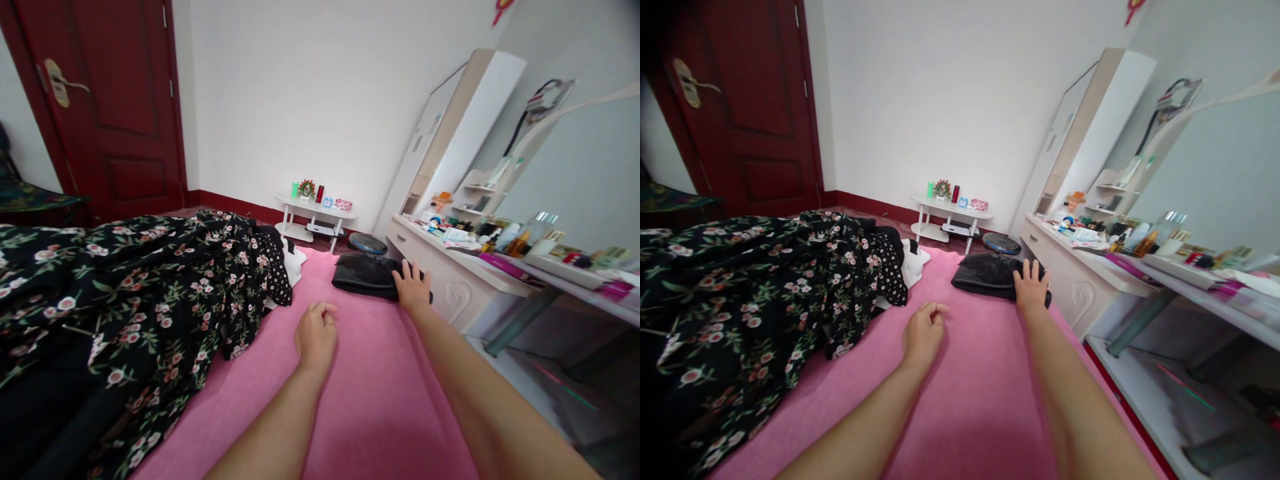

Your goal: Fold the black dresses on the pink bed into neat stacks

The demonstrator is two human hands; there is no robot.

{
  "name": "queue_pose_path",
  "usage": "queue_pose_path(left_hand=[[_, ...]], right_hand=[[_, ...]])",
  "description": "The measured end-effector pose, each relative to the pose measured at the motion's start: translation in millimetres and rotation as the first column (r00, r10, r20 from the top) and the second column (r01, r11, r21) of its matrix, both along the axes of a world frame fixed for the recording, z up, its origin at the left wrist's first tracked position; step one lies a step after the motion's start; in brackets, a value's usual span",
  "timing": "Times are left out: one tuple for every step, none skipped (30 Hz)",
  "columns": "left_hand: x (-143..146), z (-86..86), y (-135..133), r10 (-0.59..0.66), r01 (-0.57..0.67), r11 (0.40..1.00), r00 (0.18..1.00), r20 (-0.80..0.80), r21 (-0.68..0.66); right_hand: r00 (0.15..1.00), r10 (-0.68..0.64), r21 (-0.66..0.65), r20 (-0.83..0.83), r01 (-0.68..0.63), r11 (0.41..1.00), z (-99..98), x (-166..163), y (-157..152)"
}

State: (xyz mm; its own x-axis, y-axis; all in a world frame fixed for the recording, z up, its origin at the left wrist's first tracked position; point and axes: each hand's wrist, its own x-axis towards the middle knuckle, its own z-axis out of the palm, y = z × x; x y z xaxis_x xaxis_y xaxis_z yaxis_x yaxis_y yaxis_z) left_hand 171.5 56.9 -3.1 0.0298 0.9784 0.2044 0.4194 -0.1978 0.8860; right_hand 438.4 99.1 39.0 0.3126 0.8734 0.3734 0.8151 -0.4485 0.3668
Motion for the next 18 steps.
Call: queue_pose_path(left_hand=[[1, -0.2, 0, 0.000, 0.000, 1.000, 1.000, -0.021, -0.002], [2, -0.7, 0, -0.002, 0.002, 1.000, 0.999, -0.038, -0.003], [2, -1.3, 0, -0.004, 0.004, 1.000, 0.999, -0.051, -0.003], [3, -2.1, 0, -0.006, 0.006, 1.000, 0.998, -0.060, 0.000], [3, -3.0, 1, -0.008, 0.008, 1.000, 0.998, -0.065, 0.005], [4, -3.9, 1, -0.010, 0.011, 1.000, 0.998, -0.065, 0.013], [4, -4.6, 1, -0.014, 0.015, 1.000, 0.998, -0.062, 0.020], [4, -5.1, 2, -0.014, 0.016, 1.000, 0.998, -0.058, 0.027], [4, -5.4, 2, -0.014, 0.016, 0.999, 0.998, -0.055, 0.030], [4, -5.5, 2, -0.013, 0.015, 0.999, 0.998, -0.054, 0.032], [3, -5.4, 2, -0.008, 0.010, 0.999, 0.998, -0.055, 0.032], [3, -5.1, 2, -0.004, 0.006, 0.999, 0.998, -0.058, 0.033], [3, -4.9, 2, 0.000, 0.002, 0.999, 0.998, -0.063, 0.035], [4, -4.7, 2, 0.003, 0.000, 0.999, 0.997, -0.071, 0.034], [4, -4.6, 2, 0.003, 0.000, 0.999, 0.997, -0.079, 0.035], [4, -4.5, 2, 0.004, -0.001, 0.999, 0.996, -0.086, 0.037], [4, -4.5, 2, 0.006, -0.002, 0.999, 0.996, -0.089, 0.040], [5, -4.6, 2, 0.011, -0.007, 0.999, 0.996, -0.087, 0.042]], right_hand=[[0.996, -0.077, 0.004, -0.037, 0.077, 0.997, -12.9, -3, 1], [0.988, -0.129, 0.009, -0.080, 0.130, 0.991, -22.9, -6, 2], [0.983, -0.146, 0.012, -0.116, 0.148, 0.989, -29.2, -9, 3], [0.982, -0.126, 0.005, -0.140, 0.128, 0.992, -31.9, -11, 3], [0.985, -0.079, -0.011, -0.152, 0.078, 0.997, -31.5, -11, 2], [0.987, -0.023, -0.034, -0.157, 0.017, 0.999, -28.9, -10, 0], [0.987, 0.030, -0.056, -0.158, -0.040, 0.998, -25.2, -6, -2], [0.986, 0.067, -0.067, -0.151, -0.078, 0.995, -21.8, -2, -5], [0.987, 0.074, -0.068, -0.139, -0.084, 0.994, -19.5, 3, -8], [0.991, 0.049, -0.062, -0.128, -0.057, 0.996, -19.0, 9, -11], [0.992, -0.003, -0.055, -0.128, -0.004, 0.998, -20.3, 15, -15], [0.987, -0.068, -0.060, -0.149, 0.059, 0.996, -22.7, 19, -17], [0.974, -0.133, -0.080, -0.185, 0.120, 0.990, -25.4, 22, -19], [0.956, -0.189, -0.110, -0.227, 0.167, 0.980, -27.3, 23, -20], [0.937, -0.225, -0.142, -0.266, 0.193, 0.971, -27.8, 21, -20], [0.924, -0.245, -0.170, -0.294, 0.202, 0.965, -26.2, 17, -19], [0.921, -0.235, -0.180, -0.310, 0.186, 0.966, -22.8, 10, -16], [0.930, -0.191, -0.159, -0.315, 0.147, 0.976, -18.3, 1, -14]])
